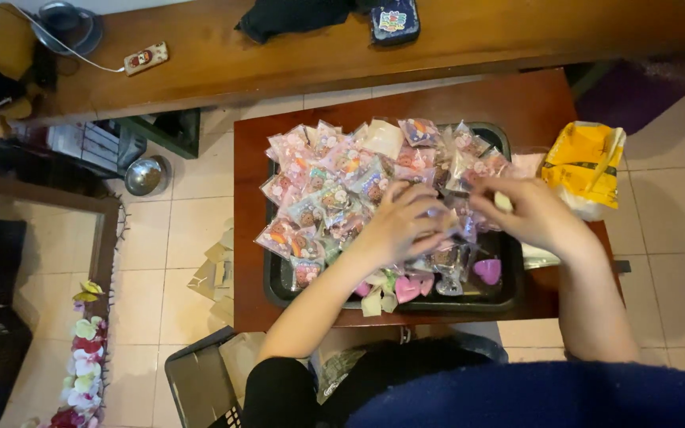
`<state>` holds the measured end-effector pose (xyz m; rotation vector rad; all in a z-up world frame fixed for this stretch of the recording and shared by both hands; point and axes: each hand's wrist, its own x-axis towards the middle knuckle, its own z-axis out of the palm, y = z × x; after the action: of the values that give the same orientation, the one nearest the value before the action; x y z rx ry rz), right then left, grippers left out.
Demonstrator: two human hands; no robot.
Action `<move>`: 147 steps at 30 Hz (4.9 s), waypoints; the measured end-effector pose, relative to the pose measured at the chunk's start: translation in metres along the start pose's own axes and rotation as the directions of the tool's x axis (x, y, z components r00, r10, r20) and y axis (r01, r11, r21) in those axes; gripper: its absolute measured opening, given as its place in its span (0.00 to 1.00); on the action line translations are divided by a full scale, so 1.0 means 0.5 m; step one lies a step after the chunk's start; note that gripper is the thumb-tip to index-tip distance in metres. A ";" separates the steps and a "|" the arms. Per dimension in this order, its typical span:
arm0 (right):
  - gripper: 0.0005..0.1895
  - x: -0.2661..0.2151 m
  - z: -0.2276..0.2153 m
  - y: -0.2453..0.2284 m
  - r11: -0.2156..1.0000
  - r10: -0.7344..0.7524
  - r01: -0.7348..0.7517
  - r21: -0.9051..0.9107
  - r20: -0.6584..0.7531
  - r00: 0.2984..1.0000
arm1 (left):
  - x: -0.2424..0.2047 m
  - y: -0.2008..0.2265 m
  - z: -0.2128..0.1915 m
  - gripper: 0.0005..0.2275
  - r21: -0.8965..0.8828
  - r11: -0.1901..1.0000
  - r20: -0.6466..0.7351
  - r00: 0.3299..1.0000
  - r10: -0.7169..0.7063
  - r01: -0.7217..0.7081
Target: The recorder is sorting various small packaged items and heart-shaped objects into a tray.
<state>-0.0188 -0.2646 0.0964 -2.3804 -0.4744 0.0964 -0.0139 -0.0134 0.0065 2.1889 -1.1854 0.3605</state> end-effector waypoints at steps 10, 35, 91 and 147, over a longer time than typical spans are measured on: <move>0.37 -0.155 0.087 0.012 0.879 0.331 -0.205 -0.430 0.241 0.912 | 0.012 0.003 -0.028 0.11 -0.074 0.996 -0.039 0.998 -0.055 0.052; 0.22 0.074 0.129 -0.014 0.981 -0.195 0.191 -0.036 -0.220 0.956 | 0.026 0.000 -0.072 0.13 -0.238 0.942 0.178 0.964 -0.196 0.235; 0.21 0.046 0.227 0.070 0.004 0.098 -0.299 0.954 0.297 0.950 | 0.030 0.045 -0.085 0.19 -0.025 0.950 -0.334 0.893 -0.301 0.310; 0.13 0.170 0.247 -0.062 0.326 0.167 -0.139 0.935 0.088 0.982 | -0.021 -0.089 -0.204 0.26 -0.416 0.834 -0.127 0.884 -0.449 0.363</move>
<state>0.0266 -0.1347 0.0286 -1.2091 -0.0792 0.3351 0.0224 0.0762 0.0628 1.9281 -0.5774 0.1631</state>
